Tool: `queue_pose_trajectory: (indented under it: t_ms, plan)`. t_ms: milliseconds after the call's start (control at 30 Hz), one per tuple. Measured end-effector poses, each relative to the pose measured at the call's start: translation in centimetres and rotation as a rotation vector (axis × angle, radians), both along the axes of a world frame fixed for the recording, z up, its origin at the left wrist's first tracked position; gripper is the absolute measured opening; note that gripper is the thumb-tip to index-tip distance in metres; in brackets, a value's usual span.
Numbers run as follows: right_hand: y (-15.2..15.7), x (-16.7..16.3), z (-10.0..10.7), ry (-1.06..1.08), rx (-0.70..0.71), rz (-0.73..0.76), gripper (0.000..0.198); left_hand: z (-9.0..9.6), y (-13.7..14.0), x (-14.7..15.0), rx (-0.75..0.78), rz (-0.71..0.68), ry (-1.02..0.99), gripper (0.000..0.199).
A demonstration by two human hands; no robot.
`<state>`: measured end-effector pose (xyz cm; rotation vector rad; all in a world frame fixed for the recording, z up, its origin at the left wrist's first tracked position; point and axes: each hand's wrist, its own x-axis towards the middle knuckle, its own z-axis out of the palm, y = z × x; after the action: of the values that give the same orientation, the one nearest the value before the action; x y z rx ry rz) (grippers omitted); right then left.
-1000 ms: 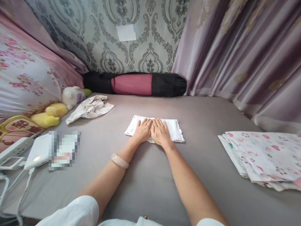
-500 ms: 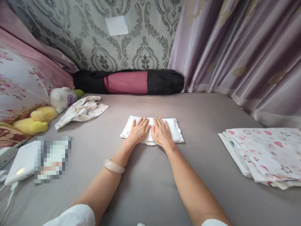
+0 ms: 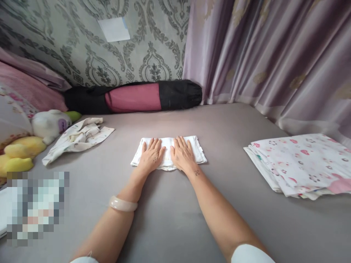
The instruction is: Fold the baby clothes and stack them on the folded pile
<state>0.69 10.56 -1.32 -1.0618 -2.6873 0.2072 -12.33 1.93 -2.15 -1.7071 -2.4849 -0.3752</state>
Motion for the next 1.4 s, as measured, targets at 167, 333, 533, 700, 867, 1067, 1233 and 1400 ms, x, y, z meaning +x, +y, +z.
queue_pose_trajectory:
  t_ms: [167, 333, 533, 700, 867, 1067, 1233, 1400]
  plan:
    - [-0.1, 0.1, -0.4, -0.008, 0.012, 0.008, 0.055, -0.3, 0.1, -0.1, -0.047, 0.001, -0.017, 0.056]
    - [0.0, 0.1, -0.2, -0.014, 0.004, 0.009, 0.055, 0.0, 0.0, 0.0, -0.042, 0.007, -0.024, 0.055]
    - [0.1, 0.3, 0.1, -0.02, 0.003, -0.075, 0.058, -0.3, -0.1, -0.5, 0.016, 0.089, 0.022, 0.058]
    - [0.3, 0.4, -0.4, -0.053, -0.001, -0.095, 0.058, -0.7, -0.1, -0.7, -0.02, 0.102, 0.035, 0.062]
    - [0.6, 0.3, -0.7, -0.08, 0.011, -0.101, 0.057, -0.3, -0.2, -0.5, -0.022, 0.103, 0.028, 0.063]
    - [0.8, 0.6, -0.6, -0.066, 0.085, -0.13, 0.057, 0.2, -0.2, -0.7, 0.012, 0.175, 0.032, 0.063]
    - [0.8, 0.7, -0.6, -0.096, 0.071, -0.161, 0.058, 0.0, -0.4, -1.0, -0.016, 0.191, 0.023, 0.063]
    - [0.8, 0.6, -0.6, -0.1, 0.035, -0.156, 0.06, -0.1, -0.5, -1.1, 0.002, 0.178, 0.004, 0.061]
